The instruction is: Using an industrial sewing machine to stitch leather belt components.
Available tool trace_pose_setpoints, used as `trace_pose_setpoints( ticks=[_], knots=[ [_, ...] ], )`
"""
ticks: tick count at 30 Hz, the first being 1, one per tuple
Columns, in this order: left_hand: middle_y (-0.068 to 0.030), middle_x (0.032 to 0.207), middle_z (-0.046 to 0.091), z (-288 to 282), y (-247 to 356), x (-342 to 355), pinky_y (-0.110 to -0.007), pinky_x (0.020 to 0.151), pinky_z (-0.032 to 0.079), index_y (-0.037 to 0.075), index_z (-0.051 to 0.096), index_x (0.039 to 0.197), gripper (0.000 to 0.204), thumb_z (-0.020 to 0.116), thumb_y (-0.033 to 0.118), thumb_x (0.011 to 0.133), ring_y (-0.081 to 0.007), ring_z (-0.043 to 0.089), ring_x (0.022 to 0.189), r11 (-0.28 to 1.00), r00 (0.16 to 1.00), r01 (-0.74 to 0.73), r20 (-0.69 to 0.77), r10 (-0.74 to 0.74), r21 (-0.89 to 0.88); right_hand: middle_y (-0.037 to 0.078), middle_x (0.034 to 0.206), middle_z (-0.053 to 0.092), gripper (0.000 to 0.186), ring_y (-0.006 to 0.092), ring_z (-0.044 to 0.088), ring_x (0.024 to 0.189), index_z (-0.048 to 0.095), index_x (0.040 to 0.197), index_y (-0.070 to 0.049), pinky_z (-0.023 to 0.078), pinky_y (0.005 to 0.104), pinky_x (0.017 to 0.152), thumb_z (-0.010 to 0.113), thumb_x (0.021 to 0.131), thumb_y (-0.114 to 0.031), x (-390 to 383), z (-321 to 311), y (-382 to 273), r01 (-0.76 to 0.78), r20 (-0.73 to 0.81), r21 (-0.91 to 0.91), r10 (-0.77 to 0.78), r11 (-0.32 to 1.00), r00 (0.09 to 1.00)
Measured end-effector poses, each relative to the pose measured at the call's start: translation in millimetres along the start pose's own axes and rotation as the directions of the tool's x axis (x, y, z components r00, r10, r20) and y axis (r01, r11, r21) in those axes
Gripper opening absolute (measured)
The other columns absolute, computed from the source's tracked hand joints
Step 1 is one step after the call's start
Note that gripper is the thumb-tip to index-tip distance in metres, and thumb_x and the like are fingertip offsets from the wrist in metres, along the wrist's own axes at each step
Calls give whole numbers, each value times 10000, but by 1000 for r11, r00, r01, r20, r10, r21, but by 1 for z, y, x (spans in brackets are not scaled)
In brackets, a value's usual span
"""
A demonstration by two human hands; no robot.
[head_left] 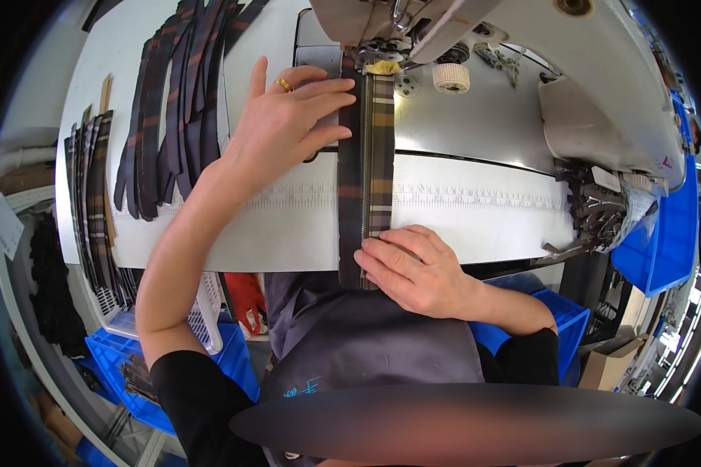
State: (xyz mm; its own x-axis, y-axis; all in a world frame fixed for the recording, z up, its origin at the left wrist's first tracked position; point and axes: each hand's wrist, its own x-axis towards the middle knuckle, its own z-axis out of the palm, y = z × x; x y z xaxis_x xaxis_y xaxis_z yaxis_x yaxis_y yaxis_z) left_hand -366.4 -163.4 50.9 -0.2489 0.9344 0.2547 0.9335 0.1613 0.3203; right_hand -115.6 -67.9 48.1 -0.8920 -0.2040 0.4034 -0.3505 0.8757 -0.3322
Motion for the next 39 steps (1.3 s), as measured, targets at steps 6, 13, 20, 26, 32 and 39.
trace_pose_setpoints(
  ticks=[6, 13, 20, 26, 32, 39],
  knots=[
    [34, 1262, 633, 9, 1, -7, -602, 1110, 125, 146, 687, 1153, 357, 689, 309, 836, -226, 532, 1198, 990, 994, -73, -71, 82, 119, 57, 1122, 629, 370, 231, 555, 1013, 688, 1060, -55, 492, 360, 822, 762, 713, -161, 6, -3, 8, -19, -18, -19, 18, 1000, 1000],
    [35, 1180, 670, 14, 11, -9, -678, 1037, 201, 137, 707, 1051, 266, 699, 277, 825, -219, 584, 1120, 998, 983, -26, -181, 35, 48, 55, 1129, 629, 367, 224, 554, 1007, 689, 1065, -64, 496, 349, 825, 745, 717, -164, 2, -2, 17, 56, 19, -79, -54, 995, 998],
    [35, 1181, 669, 11, 15, -9, -671, 1046, 172, 143, 708, 1052, 244, 702, 225, 822, -199, 575, 1148, 997, 981, -13, -194, 27, 72, 64, 1144, 633, 423, 226, 569, 971, 685, 1079, -51, 507, 337, 790, 668, 659, -93, 13, -7, 29, 47, 15, -83, -45, 995, 999],
    [46, 1185, 662, 15, 8, -11, -659, 1033, 196, 148, 710, 1048, 268, 717, 257, 804, -200, 571, 1131, 989, 981, -53, -179, 77, 137, 90, 1151, 605, 389, 233, 554, 975, 650, 1088, -12, 488, 341, 807, 607, 720, -133, 21, -12, 42, 92, 66, -110, -85, 990, 994],
    [33, 1208, 663, 8, 15, -8, -578, 1084, 132, 116, 712, 1101, 300, 692, 265, 842, -199, 554, 1146, 998, 988, 6, -155, 3, 59, 89, 1142, 603, 378, 238, 558, 993, 643, 1089, -12, 486, 351, 815, 600, 733, -131, 32, -11, 54, 82, 64, -124, -75, 989, 995],
    [30, 1213, 660, 10, 13, -8, -575, 1095, 124, 116, 713, 1102, 305, 693, 269, 839, -197, 559, 1156, 999, 990, -1, -144, 8, 48, 77, 1126, 604, 340, 250, 555, 1027, 656, 1068, -38, 485, 365, 827, 617, 739, -113, 43, -6, 70, 62, -13, -127, -64, 990, 998]
  ],
)
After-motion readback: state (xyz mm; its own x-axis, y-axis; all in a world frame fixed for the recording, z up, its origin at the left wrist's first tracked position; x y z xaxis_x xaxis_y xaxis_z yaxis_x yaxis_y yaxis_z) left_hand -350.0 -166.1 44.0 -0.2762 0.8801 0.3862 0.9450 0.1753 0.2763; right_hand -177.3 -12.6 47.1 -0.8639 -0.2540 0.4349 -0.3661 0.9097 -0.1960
